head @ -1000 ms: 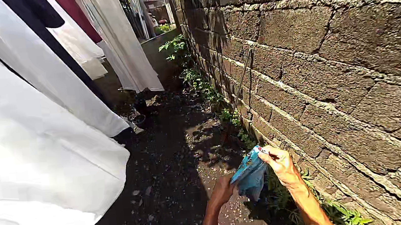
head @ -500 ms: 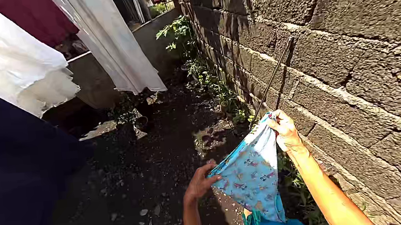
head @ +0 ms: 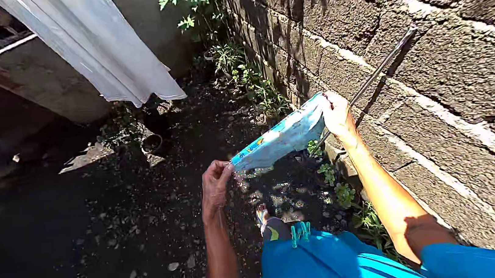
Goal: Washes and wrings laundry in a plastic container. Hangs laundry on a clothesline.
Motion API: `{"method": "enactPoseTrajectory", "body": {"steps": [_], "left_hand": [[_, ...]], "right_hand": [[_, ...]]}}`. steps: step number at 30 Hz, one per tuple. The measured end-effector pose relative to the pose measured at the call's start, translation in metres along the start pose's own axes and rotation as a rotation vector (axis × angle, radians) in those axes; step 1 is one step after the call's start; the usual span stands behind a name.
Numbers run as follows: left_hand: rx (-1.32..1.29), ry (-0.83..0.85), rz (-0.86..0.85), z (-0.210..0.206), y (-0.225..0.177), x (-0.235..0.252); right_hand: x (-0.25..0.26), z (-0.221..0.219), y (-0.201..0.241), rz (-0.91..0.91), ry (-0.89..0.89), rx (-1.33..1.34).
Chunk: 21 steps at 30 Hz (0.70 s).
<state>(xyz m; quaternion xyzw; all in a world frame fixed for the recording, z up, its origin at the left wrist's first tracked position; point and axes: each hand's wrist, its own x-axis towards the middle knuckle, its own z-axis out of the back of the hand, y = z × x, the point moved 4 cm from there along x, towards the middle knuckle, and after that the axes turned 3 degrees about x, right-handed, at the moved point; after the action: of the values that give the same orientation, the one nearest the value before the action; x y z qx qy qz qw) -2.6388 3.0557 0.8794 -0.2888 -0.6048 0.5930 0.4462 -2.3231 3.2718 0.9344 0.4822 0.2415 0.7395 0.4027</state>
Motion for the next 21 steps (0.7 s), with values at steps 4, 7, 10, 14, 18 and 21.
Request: {"method": "enactPoseTrajectory", "body": {"steps": [4, 7, 10, 14, 18, 21], "left_hand": [[0.105, -0.059, -0.12, 0.022, -0.013, 0.075], [0.436, -0.147, -0.214, 0.048, -0.023, 0.124], [0.556, -0.188, -0.344, 0.074, -0.048, 0.162], [0.409, -0.013, -0.309, 0.094, -0.026, 0.233], [0.511, 0.046, -0.099, 0.129, 0.046, 0.295], [0.527, 0.034, -0.048, 0.146, 0.039, 0.325]], "right_hand": [[0.055, -0.037, -0.012, -0.047, -0.139, 0.053], [0.093, -0.075, -0.03, -0.189, -0.169, 0.5], [0.121, -0.108, -0.023, -0.145, -0.192, 0.707], [0.141, -0.158, -0.038, -0.188, 0.072, 0.721], [0.144, -0.196, -0.068, -0.491, 0.256, 0.452], [0.157, -0.208, -0.078, -0.5, 0.137, 0.504]]}}
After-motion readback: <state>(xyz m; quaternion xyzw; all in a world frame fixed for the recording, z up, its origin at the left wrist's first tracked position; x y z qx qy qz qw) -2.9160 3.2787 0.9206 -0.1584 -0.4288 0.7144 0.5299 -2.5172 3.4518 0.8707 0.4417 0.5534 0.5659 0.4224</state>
